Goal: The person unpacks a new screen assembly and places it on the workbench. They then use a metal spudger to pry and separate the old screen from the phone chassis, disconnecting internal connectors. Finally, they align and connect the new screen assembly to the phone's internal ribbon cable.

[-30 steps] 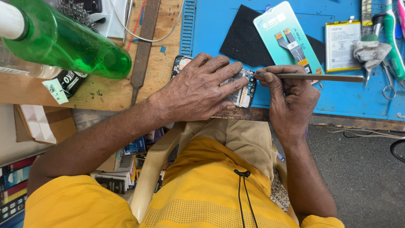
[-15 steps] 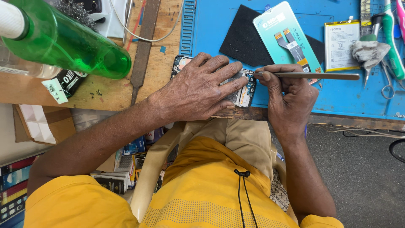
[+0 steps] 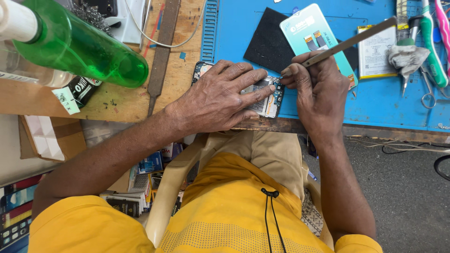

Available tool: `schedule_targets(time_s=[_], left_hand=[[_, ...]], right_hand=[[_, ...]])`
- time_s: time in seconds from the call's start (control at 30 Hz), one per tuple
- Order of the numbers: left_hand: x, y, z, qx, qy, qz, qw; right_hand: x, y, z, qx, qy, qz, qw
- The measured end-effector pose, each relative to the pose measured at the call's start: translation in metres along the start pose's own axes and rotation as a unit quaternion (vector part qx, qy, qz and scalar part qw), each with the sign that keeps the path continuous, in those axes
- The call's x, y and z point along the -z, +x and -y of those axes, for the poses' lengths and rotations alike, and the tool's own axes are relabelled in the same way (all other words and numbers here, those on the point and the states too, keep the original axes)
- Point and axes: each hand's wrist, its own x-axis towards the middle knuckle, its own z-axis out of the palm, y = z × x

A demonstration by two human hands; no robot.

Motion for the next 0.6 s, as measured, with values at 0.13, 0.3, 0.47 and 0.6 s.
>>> schedule_targets(time_s=[0.13, 0.3, 0.47, 0.6], left_hand=[[-0.005, -0.003, 0.001, 0.000, 0.004, -0.003, 1.000], [-0.010, -0.006, 0.003, 0.019, -0.017, -0.013, 1.000], [-0.011, -0.007, 0.003, 0.011, -0.005, -0.013, 1.000], [-0.012, -0.007, 0.003, 0.015, -0.007, -0.012, 1.000]], right_hand=[[-0.002, 0.003, -0.003, 0.009, -0.002, 0.004, 1.000], [-0.003, 0.002, -0.005, 0.009, 0.000, -0.001, 1.000], [-0.004, -0.001, -0.005, 0.011, 0.005, -0.008, 1.000], [-0.002, -0.008, -0.002, 0.022, 0.022, -0.017, 0.999]])
